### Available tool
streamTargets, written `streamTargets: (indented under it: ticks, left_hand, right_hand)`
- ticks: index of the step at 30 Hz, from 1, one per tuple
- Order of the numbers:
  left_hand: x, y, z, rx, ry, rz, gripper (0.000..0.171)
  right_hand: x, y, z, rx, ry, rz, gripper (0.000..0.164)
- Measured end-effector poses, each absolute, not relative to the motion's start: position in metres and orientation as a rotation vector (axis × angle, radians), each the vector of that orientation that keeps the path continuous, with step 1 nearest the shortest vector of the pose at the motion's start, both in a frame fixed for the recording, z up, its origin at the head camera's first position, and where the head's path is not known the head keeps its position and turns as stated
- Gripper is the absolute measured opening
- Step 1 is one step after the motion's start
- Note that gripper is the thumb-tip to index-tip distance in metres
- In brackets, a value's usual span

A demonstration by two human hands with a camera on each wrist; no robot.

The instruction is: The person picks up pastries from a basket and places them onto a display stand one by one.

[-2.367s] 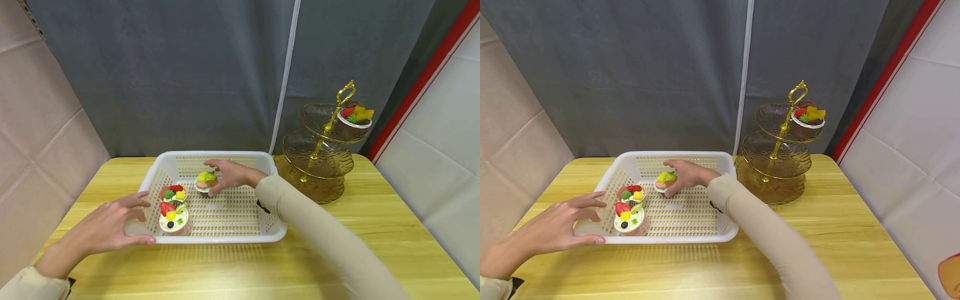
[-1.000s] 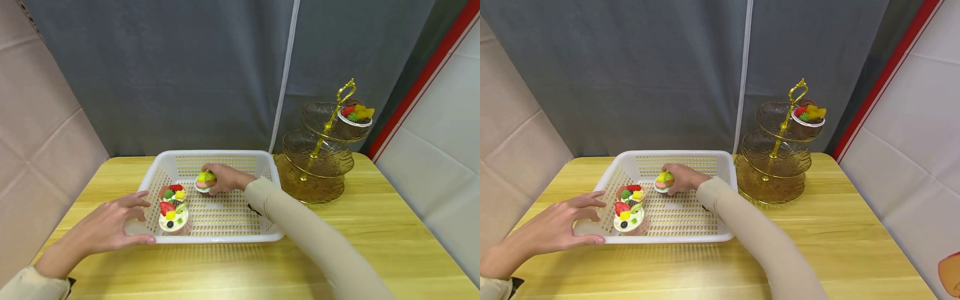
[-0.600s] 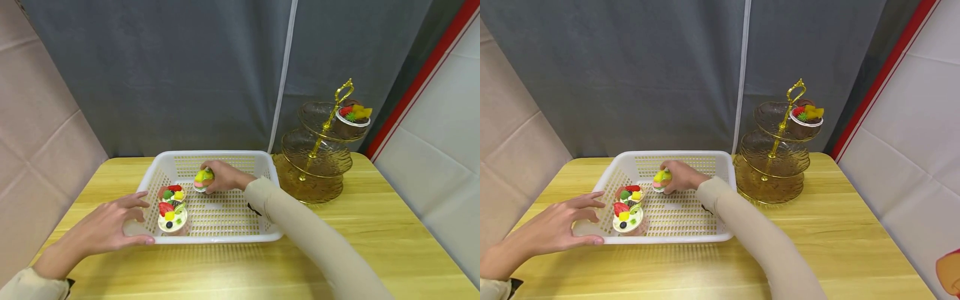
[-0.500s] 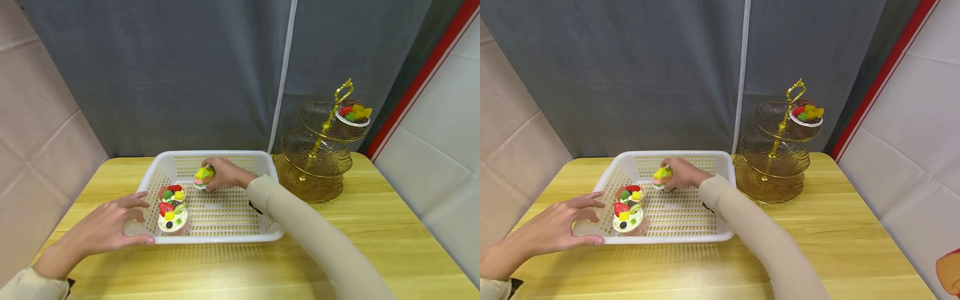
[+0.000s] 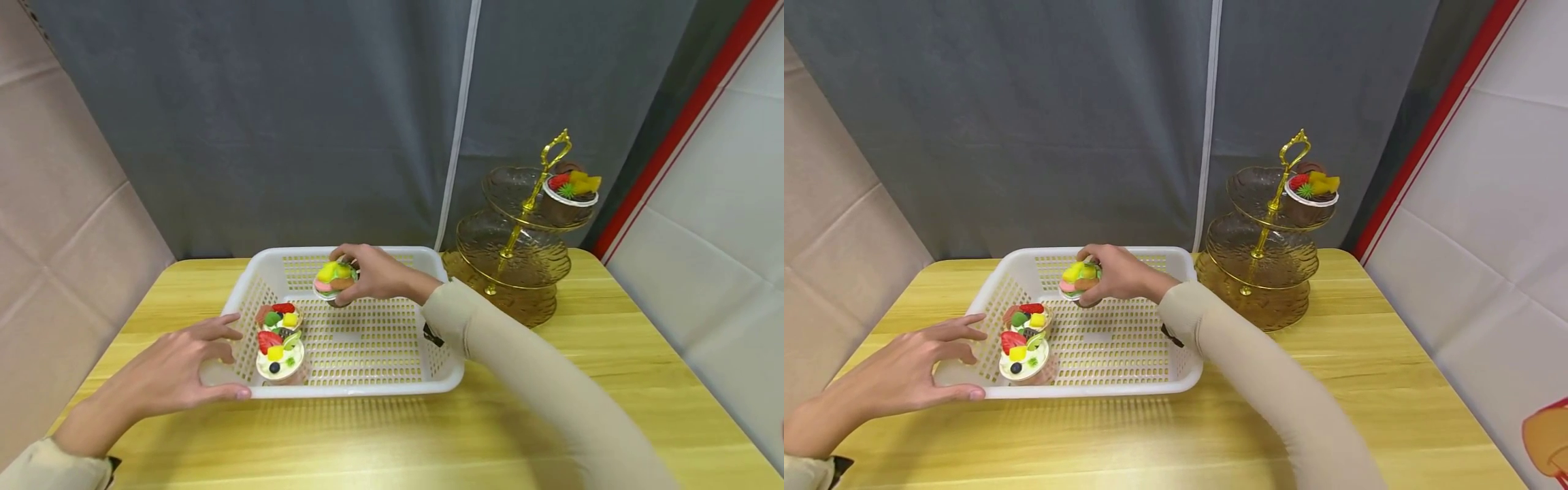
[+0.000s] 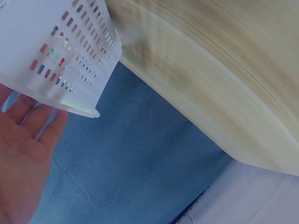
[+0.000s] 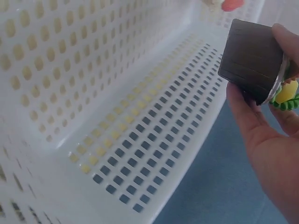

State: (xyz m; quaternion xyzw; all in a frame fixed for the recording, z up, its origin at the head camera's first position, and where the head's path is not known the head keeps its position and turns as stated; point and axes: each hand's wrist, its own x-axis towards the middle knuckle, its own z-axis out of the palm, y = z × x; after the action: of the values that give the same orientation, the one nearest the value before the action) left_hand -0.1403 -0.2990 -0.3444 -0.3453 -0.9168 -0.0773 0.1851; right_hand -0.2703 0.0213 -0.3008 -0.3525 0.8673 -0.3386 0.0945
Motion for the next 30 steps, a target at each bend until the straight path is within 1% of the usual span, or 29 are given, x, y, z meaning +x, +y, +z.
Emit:
streamTargets:
  ticks: [15,23,30]
  left_hand:
    - [-0.138,-0.301,-0.346,-0.954,-2.586,-0.222,0.043]
    - [-0.139,-0.300,-0.346,-0.956,-2.586,-0.219,0.043]
    - [-0.141,-0.300,-0.345,-0.955,-2.600,-0.217,0.042]
  right_hand:
    - [-0.260,0.046,-0.265,-1.116,2.544,-1.065,0.066]
    - [-0.259,0.079,-0.245,-1.175,2.565,-1.162,0.068]
    - [-0.260,0.113,-0.230,-1.089,2.615,-1.226,0.069]
